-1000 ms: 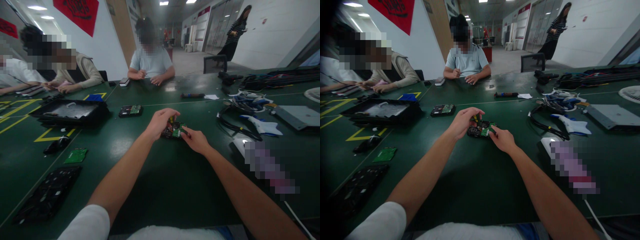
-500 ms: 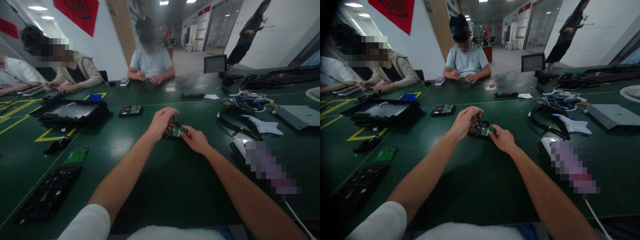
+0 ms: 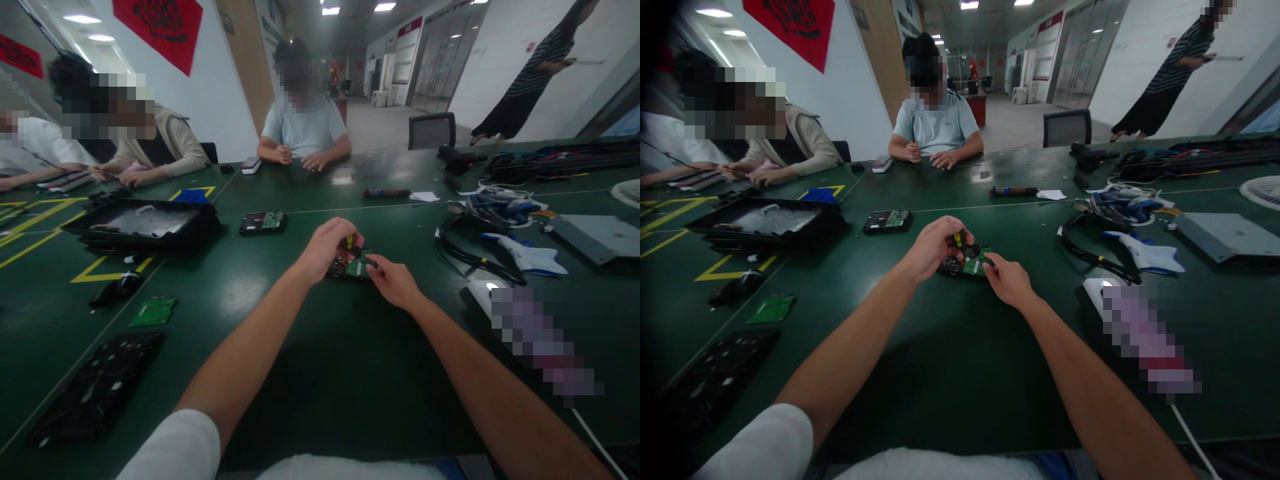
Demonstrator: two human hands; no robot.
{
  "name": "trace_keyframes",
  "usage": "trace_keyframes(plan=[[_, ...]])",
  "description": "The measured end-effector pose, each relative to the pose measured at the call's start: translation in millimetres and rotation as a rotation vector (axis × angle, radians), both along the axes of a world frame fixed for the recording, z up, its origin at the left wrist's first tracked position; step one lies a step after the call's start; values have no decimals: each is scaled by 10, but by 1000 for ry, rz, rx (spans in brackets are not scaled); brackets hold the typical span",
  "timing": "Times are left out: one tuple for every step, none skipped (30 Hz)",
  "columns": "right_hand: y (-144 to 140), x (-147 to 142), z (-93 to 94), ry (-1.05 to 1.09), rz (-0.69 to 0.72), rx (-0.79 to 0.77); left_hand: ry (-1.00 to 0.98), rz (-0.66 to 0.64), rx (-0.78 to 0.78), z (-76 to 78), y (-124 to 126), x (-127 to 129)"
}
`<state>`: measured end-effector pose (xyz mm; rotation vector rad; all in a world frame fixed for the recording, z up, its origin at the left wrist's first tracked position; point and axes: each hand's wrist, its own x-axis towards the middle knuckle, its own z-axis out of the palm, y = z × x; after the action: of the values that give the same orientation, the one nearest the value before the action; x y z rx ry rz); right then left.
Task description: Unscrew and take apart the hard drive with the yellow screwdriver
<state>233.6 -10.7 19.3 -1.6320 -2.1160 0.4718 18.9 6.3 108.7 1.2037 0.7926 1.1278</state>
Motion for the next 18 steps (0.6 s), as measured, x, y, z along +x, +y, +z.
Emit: trace_keyframes(plan=[[-2,-1,-1,2,-2,2,25,6,30,4,1,-5],[-2,-2,-4,4,-2,4,53,16,62,8,1,-11],[-1,-1,-9,5,-3,7,79,26,92,12,1,-17],[1,0,-15,4,-4,11,100,29,113,14,1,-22],[4,3,-22,3,-3,15,113,20,123,15,1,-26],[7,6,-29,2,-2,18,115,-3,120,14,2,-28],[11,8,-35,4,-2,20,105,-33,108,10,2,-30],[14,11,-39,8,0,22,89,-63,89,5,2,-30],[16,13,-41,14,1,22,70,-83,66,0,3,-29],[18,14,-40,20,3,20,50,-88,42,-6,5,-29],[19,14,-38,22,3,15,31,-80,22,-11,8,-30],[19,13,-34,21,2,8,14,-63,8,-15,13,-34],[19,11,-29,18,1,-1,1,-46,0,-16,18,-41],[18,8,-24,16,-3,-8,-4,-32,-1,-16,24,-49],[17,5,-20,17,-7,-13,0,-19,6,-13,30,-59],[16,1,-16,23,-10,-17,12,-5,20,-9,35,-69],[16,-2,-12,32,-12,-21,31,12,38,-3,39,-78],[15,-5,-9,43,-13,-26,53,32,59,2,42,-84]])
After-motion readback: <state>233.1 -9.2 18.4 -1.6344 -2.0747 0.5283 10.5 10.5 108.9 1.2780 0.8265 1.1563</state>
